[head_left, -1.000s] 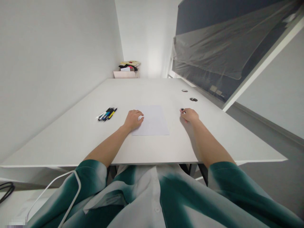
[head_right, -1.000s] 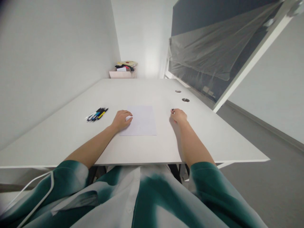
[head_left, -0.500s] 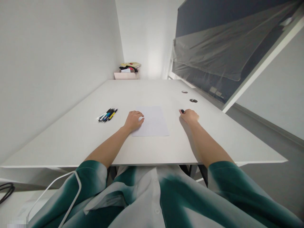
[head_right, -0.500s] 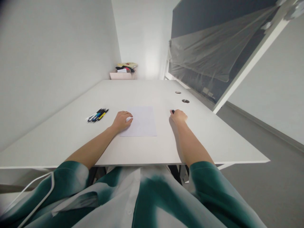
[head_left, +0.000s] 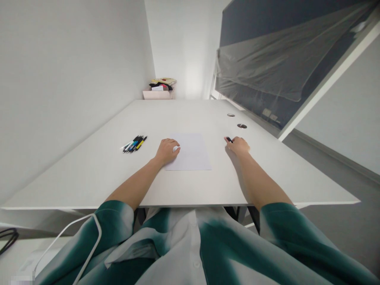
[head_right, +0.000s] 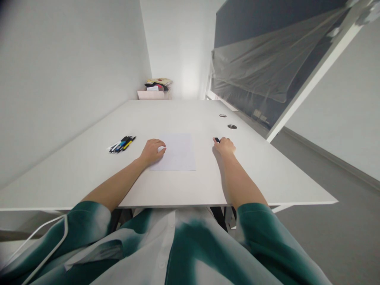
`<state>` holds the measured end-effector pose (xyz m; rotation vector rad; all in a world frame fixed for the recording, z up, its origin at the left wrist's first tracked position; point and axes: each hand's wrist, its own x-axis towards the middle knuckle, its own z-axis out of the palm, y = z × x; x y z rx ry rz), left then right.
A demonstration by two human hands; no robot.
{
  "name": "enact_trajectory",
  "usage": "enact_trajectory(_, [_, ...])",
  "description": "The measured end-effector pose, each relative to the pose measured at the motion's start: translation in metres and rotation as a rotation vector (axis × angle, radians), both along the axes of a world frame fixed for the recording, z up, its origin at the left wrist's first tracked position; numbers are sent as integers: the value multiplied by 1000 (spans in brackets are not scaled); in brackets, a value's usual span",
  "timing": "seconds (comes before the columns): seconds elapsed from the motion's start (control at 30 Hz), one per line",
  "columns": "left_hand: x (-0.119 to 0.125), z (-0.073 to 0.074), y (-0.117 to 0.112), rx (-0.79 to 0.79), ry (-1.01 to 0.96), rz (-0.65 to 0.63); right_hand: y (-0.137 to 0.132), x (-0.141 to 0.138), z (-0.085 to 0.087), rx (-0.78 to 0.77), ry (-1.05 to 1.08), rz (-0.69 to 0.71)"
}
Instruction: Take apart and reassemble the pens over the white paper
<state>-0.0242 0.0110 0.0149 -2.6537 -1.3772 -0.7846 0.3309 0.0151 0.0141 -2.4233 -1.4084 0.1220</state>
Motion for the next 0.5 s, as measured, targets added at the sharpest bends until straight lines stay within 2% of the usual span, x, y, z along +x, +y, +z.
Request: enact_trajectory(0.5, [-1, -2, 3, -10, 15, 7, 1, -2, 3, -41, 24, 1])
